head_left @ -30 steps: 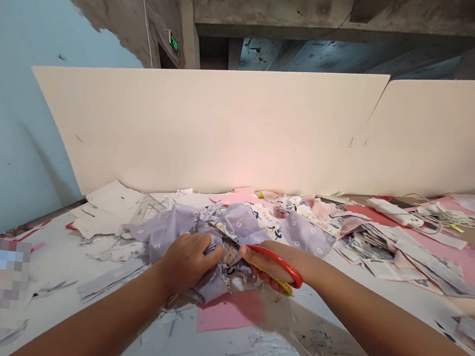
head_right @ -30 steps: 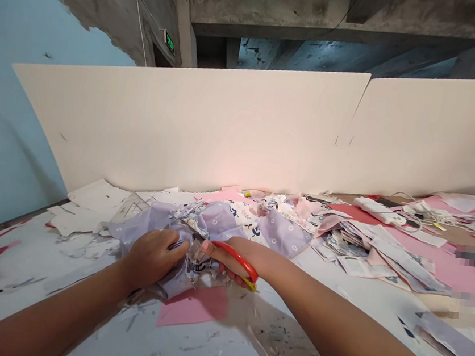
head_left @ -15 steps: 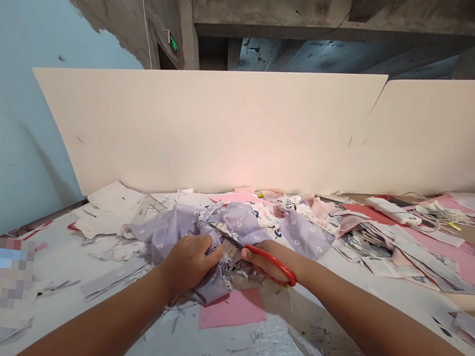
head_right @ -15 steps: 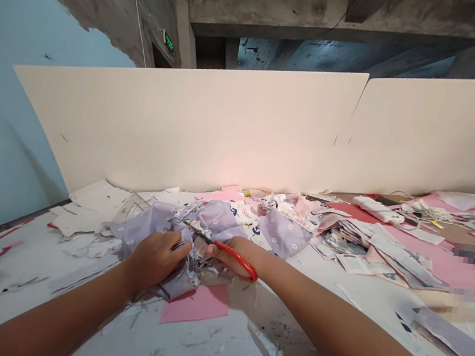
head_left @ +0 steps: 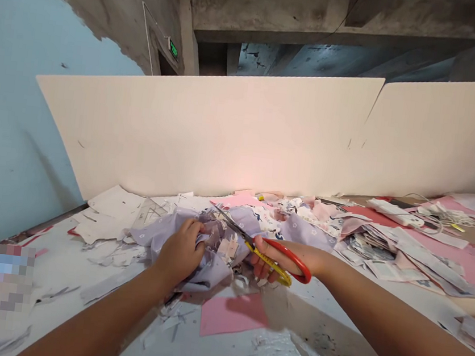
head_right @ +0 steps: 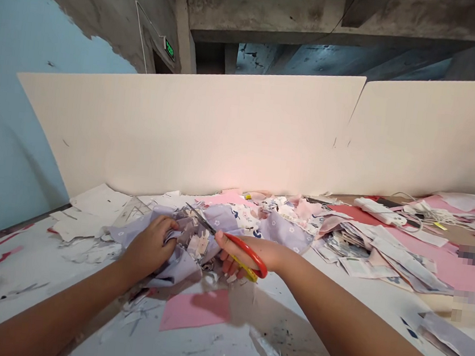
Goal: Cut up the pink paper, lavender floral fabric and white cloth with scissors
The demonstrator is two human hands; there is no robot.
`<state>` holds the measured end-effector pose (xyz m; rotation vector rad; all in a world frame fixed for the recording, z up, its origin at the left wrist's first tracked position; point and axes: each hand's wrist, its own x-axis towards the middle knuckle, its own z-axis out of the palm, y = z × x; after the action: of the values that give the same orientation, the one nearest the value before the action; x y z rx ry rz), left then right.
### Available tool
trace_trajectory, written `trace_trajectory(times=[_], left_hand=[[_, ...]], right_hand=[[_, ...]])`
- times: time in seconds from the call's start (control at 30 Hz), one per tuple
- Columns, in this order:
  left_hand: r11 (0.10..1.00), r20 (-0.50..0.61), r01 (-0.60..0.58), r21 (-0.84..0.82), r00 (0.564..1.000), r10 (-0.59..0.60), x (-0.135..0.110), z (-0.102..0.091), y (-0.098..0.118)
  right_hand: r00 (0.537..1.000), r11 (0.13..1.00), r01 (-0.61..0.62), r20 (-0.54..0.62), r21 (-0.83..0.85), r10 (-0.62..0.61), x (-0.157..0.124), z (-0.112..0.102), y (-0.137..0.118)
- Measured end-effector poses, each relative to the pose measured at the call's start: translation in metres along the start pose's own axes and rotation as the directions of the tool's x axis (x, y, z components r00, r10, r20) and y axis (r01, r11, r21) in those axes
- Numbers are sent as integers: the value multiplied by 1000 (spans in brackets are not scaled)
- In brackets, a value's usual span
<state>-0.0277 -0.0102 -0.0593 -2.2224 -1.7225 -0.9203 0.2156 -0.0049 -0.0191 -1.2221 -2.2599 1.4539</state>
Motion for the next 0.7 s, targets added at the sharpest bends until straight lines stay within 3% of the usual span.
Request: trace_trajectory(times=[0.07,0.2,0.3,0.4,0.53,0.63,0.7], left_hand=[[998,-22,14,-53,1000,-15,2,-2,3],[957,-32,188,-220,979,-200,5,-5,11],[926,-18,268,-265,959,-283,9,-8,8],[912,-21,272,-306,956,-292,11,-10,3],[958,-142,133,-255,975,-173,8,-14,8],[995,-227,-55,-81,973,36,3,-17,14],[975,-242,-205,90,945,221,1,-19,15]], right_hand=[[1000,1000,-12,19,16,12,-1,1,-3],[996,999,-38,86,-27,40,-4,5,-8],[997,991,-31,62,-129,39,-10,2,-12],[998,963,-50,25,-265,58,-17,-2,-17],[999,923,-40,-20,-382,35,-24,1,-24],[998,935,-44,-60,-351,24,-24,8,-28],[994,954,-105,-68,-280,89,-24,11,-30]])
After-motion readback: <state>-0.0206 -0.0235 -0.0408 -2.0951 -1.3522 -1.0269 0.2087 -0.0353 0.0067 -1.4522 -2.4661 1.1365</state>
